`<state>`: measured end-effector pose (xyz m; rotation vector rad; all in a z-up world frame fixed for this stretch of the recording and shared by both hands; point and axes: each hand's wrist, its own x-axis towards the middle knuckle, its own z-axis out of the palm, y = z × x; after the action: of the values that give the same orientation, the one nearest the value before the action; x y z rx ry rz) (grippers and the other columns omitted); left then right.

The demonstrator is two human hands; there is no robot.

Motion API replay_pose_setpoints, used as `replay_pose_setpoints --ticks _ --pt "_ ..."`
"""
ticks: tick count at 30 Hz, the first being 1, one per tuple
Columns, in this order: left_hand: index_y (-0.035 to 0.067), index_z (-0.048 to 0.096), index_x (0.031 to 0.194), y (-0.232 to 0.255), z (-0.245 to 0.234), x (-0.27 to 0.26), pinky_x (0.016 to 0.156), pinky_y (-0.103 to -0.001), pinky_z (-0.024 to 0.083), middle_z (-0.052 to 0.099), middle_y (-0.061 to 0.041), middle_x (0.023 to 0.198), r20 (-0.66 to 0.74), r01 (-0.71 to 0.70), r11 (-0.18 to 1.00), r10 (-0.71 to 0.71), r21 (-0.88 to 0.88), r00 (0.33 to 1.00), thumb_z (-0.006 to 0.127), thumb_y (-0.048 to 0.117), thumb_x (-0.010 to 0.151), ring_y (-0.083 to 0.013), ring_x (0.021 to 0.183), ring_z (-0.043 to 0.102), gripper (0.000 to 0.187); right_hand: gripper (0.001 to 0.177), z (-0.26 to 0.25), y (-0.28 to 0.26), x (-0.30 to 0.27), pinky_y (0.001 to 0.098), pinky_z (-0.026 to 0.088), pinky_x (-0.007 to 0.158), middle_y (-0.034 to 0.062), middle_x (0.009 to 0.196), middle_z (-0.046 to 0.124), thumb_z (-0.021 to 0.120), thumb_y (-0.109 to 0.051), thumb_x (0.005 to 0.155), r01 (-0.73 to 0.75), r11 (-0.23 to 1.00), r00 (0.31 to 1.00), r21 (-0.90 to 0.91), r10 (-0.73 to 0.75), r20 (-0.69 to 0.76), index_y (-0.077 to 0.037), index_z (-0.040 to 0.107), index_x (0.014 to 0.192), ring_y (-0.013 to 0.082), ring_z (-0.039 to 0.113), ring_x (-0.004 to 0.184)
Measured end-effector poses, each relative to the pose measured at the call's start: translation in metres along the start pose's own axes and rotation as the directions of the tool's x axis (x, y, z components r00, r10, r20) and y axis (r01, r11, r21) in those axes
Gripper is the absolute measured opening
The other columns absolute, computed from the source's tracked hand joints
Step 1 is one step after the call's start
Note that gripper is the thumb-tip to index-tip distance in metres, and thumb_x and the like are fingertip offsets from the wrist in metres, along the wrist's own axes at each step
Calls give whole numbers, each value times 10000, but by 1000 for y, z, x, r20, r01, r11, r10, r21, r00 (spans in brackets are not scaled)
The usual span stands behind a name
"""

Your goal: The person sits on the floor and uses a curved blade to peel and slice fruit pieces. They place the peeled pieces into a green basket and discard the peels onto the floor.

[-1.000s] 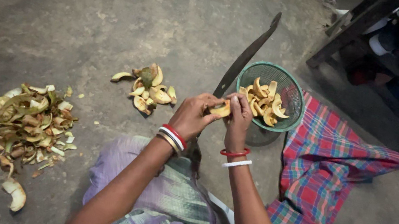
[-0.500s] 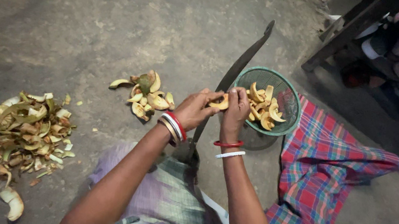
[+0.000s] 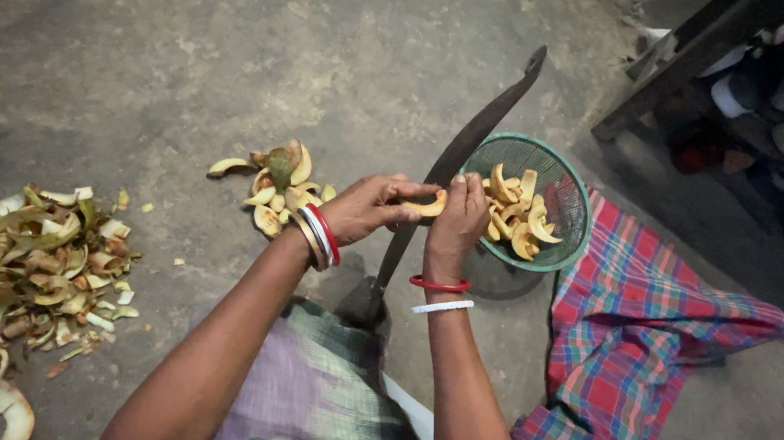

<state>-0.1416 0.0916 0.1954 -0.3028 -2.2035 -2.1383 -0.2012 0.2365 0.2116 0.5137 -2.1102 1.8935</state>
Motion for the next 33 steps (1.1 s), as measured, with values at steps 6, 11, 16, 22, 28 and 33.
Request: replay_pose_setpoints --ticks 6,11,16,22,28,33 --pt "74 598 1427 -8 8 -8 883 -252 521 598 1 1095 -21 -5 1000 5 27 1000 630 112 978 -95 1015 623 452 195 1 27 -5 363 454 683 100 782 554 534 -100 996 47 986 999 -161 -51 -19 34 545 854 194 549 726" --pt "47 635 1396 -20 20 -10 884 -273 515 624 -50 1033 -141 -30 983 56 183 988 637 114 979 -138 976 640 422 198 -3 47 0 378 458 685 126 760 556 537 -94 990 7 987 1000 -164 -7 3 36 551 841 231 542 711" --pt "39 622 1370 -17 12 -2 893 -290 527 625 -71 1048 -65 -27 990 36 135 997 626 137 983 -159 1011 666 400 199 -2 41 2 377 439 663 120 744 561 542 -108 994 -24 971 1000 -238 25 -2 30 564 852 221 542 697" --pt "44 641 1347 -24 14 -3 888 -342 540 690 -142 1085 -141 -6 935 59 354 988 632 125 964 -253 1015 714 392 229 -6 48 -4 380 440 681 129 762 533 534 -118 1013 47 982 999 -185 -44 22 40 534 847 215 523 718" --pt "5 667 1327 -61 34 -19 1112 -452 383 738 -205 1154 -169 -149 921 221 361 960 654 84 965 -320 1072 742 371 239 2 74 -23 344 431 623 59 703 470 510 -135 1013 -112 987 992 -120 117 40 -11 499 809 133 464 680" --pt "56 685 1277 -43 49 -24 862 -448 531 664 -219 1020 -333 87 914 55 396 941 675 120 926 -378 982 678 357 237 -7 103 -23 271 381 599 -36 750 432 499 -143 1042 -155 985 979 78 142 145 -67 496 817 57 426 695"
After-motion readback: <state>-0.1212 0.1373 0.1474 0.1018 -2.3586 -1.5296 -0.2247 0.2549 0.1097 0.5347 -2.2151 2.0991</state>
